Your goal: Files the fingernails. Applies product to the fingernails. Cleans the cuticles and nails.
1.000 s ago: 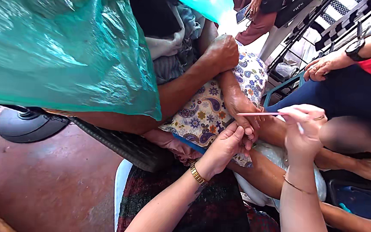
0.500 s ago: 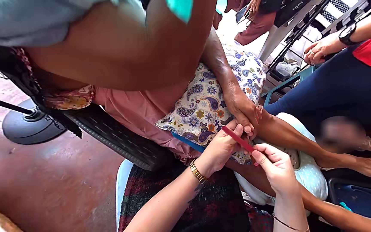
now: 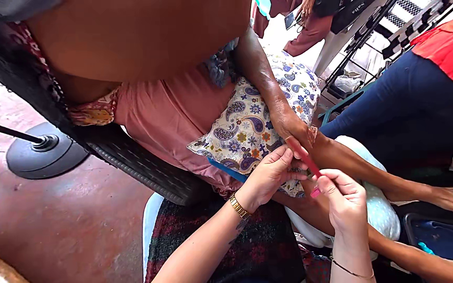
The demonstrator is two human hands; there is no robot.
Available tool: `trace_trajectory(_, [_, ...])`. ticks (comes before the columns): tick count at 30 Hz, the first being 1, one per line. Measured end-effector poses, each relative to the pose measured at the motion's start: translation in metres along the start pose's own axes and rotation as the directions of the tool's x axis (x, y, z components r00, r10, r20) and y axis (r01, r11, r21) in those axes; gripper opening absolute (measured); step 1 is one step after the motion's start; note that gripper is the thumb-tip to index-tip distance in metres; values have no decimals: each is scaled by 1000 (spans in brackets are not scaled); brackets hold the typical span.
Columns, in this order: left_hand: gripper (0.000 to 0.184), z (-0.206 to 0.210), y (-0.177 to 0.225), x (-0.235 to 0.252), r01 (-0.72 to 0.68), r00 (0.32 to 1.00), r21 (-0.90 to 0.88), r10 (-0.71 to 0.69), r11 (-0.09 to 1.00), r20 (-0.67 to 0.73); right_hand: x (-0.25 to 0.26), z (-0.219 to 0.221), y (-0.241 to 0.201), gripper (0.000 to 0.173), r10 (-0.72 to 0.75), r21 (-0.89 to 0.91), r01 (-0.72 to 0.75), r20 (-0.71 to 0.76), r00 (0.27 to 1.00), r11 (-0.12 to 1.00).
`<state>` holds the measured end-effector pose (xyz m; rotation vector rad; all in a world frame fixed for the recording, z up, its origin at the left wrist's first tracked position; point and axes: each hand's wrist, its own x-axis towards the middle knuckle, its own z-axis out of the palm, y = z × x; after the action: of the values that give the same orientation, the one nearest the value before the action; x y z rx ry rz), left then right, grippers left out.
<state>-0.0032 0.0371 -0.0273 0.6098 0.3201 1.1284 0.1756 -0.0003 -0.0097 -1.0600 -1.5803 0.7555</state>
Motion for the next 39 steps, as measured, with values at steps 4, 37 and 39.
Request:
trace_trajectory(4, [27, 0, -1, 0, -13, 1000, -12, 13, 1000, 14, -1, 4, -5, 10, -214, -165, 206, -35, 976, 965])
trace_trajectory(37, [26, 3, -2, -2, 4, 1000, 47, -4, 999, -4, -18, 17, 2, 17, -481, -743, 252, -106, 870, 619])
trace_trajectory(39, [26, 4, 0, -2, 13, 1000, 54, -13, 998, -6, -19, -6, -3, 16, -470, -746, 183, -192, 862, 640])
